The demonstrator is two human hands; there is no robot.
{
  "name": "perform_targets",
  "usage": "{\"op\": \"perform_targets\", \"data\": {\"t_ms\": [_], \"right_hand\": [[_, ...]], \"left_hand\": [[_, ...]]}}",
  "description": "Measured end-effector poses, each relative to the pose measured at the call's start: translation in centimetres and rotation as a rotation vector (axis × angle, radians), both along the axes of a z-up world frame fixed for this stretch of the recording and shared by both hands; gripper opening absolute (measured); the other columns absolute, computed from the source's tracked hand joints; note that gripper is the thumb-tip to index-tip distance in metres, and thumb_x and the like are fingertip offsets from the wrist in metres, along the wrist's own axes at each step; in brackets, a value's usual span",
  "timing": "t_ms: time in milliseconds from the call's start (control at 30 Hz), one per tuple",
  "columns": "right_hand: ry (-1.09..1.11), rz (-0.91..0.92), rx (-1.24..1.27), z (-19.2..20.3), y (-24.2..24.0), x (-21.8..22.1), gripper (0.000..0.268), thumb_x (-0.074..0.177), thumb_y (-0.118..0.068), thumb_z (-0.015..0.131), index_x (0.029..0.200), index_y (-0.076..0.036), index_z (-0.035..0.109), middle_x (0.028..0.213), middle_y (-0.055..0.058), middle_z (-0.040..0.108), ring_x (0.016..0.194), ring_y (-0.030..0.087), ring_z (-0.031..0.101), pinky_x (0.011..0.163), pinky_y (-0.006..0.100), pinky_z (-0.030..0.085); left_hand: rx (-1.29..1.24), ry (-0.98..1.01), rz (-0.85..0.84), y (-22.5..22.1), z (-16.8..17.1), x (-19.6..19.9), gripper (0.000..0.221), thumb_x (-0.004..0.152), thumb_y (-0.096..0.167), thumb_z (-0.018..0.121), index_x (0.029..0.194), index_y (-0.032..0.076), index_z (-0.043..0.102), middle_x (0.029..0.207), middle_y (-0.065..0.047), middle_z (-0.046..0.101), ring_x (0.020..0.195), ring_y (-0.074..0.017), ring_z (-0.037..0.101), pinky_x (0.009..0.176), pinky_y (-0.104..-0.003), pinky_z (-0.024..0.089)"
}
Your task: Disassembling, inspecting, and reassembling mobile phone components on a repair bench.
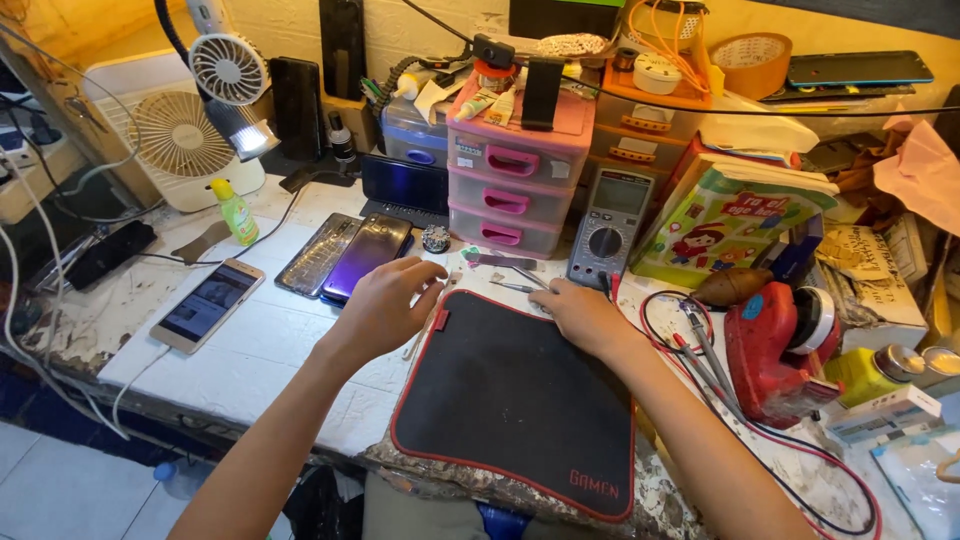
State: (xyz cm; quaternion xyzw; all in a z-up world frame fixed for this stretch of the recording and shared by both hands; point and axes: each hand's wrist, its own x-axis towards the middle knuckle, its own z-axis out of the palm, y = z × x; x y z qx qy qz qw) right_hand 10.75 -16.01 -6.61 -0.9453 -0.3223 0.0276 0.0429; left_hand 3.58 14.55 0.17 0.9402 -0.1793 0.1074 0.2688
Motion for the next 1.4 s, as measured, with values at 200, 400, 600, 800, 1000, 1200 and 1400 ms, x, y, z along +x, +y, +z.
{"op": "perform_targets", "data": {"t_ms": [200,400,600,800,1000,1200,1400], "right_hand": [[0.06,-0.022,-0.003,-0.7,1.6,1.1,0.028,0.102,-0.012,0.052,0.125,-0.014,0.067,0.108,0.017,0.069,0.09,0.036,0.075,0.078,0.039,0.062],[0.092,-0.139,0.45,-0.9,3.5,-0.3,0.017,0.093,-0.012,0.067,0.108,-0.015,0.074,0.093,0.012,0.076,0.088,0.034,0.073,0.076,0.039,0.058],[0.574,-0.297,1.215,-2.2,3.4,-2.2,0.02,0.091,0.001,0.071,0.111,0.003,0.071,0.085,0.014,0.07,0.066,0.017,0.072,0.062,0.027,0.06],[0.647,-0.358,1.322,-2.5,3.6,-2.0,0.021,0.091,0.001,0.072,0.112,0.006,0.07,0.086,0.014,0.067,0.066,0.018,0.073,0.061,0.027,0.06],[0.679,-0.361,1.354,-1.8,3.5,-2.6,0.018,0.092,-0.001,0.073,0.108,0.005,0.072,0.085,0.014,0.069,0.066,0.018,0.072,0.059,0.027,0.059],[0.68,-0.357,1.36,-2.7,3.2,-2.4,0.017,0.092,-0.003,0.074,0.107,0.004,0.072,0.085,0.015,0.071,0.067,0.018,0.073,0.059,0.027,0.059],[0.678,-0.35,1.373,-2.2,3.3,-2.7,0.017,0.092,-0.003,0.074,0.107,0.005,0.072,0.084,0.016,0.07,0.066,0.019,0.072,0.06,0.028,0.059]], "left_hand": [[-0.076,0.051,-0.035,1.9,-0.8,0.3,0.018,0.092,0.006,0.064,0.107,0.005,0.074,0.095,-0.018,0.075,0.088,-0.0389,0.074,0.07,-0.047,0.06],[0.133,-0.041,-0.155,-0.8,-4.8,9.1,0.029,0.085,-0.004,0.062,0.111,0.004,0.073,0.094,-0.018,0.074,0.089,-0.0422,0.072,0.075,-0.049,0.06],[0.507,-0.125,-0.186,-3.3,-4.7,12.7,0.036,0.08,-0.004,0.074,0.113,0.011,0.074,0.108,-0.014,0.075,0.101,-0.0383,0.072,0.079,-0.044,0.062],[0.658,-0.072,-0.163,-3.7,-6.1,13.8,0.028,0.085,0.0,0.072,0.112,0.01,0.076,0.11,-0.015,0.074,0.099,-0.0373,0.074,0.076,-0.046,0.063],[0.705,-0.008,-0.105,-4.3,-8.6,17.1,0.024,0.091,0.004,0.065,0.109,0.015,0.077,0.11,-0.013,0.074,0.097,-0.0361,0.075,0.078,-0.048,0.062],[0.698,0.023,-0.126,-3.9,-8.2,16.7,0.022,0.09,0.002,0.065,0.107,0.01,0.077,0.108,-0.013,0.075,0.098,-0.0371,0.075,0.079,-0.048,0.062],[0.724,0.091,-0.106,-4.0,-7.3,16.3,0.032,0.096,0.008,0.062,0.122,0.023,0.074,0.114,-0.014,0.074,0.105,-0.0392,0.073,0.086,-0.05,0.061]]}}
